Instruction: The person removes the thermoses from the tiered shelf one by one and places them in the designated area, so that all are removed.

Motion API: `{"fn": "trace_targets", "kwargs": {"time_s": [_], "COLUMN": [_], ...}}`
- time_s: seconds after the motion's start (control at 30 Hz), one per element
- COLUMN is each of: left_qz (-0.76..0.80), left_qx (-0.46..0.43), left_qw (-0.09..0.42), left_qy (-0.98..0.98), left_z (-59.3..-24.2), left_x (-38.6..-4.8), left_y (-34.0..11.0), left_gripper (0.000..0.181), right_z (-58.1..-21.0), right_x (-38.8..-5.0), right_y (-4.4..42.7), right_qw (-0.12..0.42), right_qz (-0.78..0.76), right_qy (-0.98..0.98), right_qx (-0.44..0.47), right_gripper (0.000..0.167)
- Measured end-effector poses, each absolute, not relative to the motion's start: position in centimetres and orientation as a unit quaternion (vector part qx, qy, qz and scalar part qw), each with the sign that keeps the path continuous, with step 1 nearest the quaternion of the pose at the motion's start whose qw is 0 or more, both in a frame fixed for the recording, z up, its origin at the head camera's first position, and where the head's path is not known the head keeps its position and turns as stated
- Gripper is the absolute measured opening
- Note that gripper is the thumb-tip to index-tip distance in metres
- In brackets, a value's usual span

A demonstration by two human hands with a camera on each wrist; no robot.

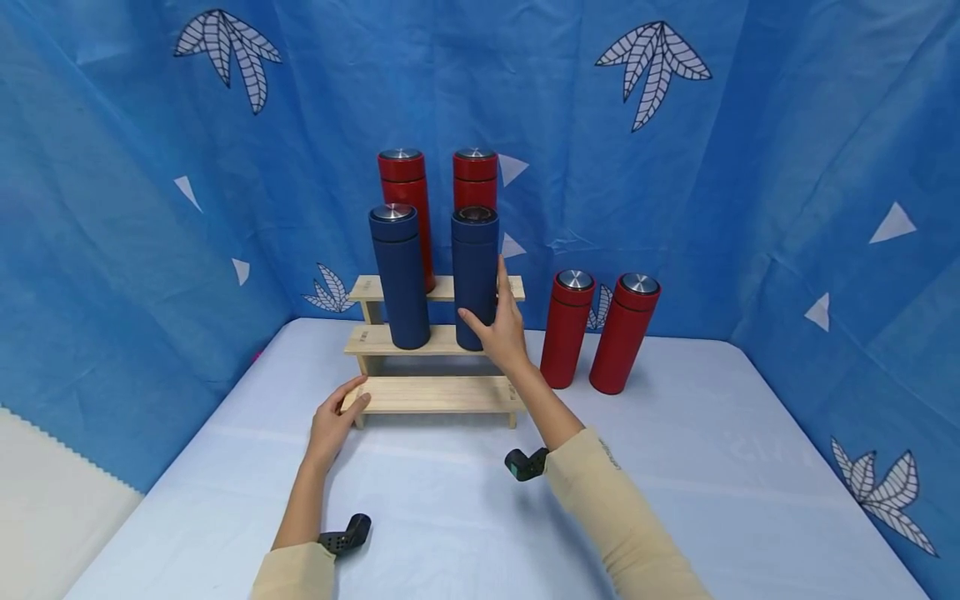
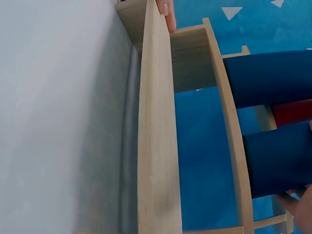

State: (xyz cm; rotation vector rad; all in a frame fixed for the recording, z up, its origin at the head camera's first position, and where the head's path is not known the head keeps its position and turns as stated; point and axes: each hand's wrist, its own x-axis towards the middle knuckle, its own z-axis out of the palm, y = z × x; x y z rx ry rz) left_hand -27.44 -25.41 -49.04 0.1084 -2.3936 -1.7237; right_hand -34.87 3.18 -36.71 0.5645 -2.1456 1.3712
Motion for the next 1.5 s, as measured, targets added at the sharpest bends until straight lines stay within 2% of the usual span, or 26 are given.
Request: {"fn": "trace_targets", "kwargs": {"time_s": [0.4,0.83,1.03,1.2,1.37,1.5], "left_qz": [-0.58,-0.582,-0.578,-0.579,-0.578,-0.579], "left_qx": [0.035,0.03,0.043,0.047,0.041,0.036], "left_qw": [0.094,0.092,0.093,0.094,0.091,0.092], "left_qy": [-0.809,-0.807,-0.81,-0.808,-0.81,-0.809], "left_z": [-49.1,-49.1,-49.0,-48.9,-48.8,-48.8], "left_x": [-27.4,-27.3,-27.3,-27.3,-27.1,-27.2], "left_y": [-25.4,-25.3,-25.3,-25.3,-25.2,-25.2], "left_gripper": [0.057,0.057,0.056,0.056,0.058,0.057], "right_z": [-38.0,-40.2,-39.6,-38.8,-38.6,-39.1], "right_x": [-31.1,-27.7,-27.6,-27.8,-27.8,-28.1], "right_y": [4.9,10.2,14.4,18.4,22.1,24.6], "right_qw": [0.313,0.454,0.517,0.566,0.58,0.567], "right_qz": [0.501,0.466,0.442,0.42,0.401,0.399], "right_qy": [-0.777,-0.727,-0.71,-0.697,-0.705,-0.72], "right_qx": [0.217,0.22,0.18,0.13,0.074,0.025], "right_gripper": [0.095,0.1,0.1,0.091,0.088,0.088]}}
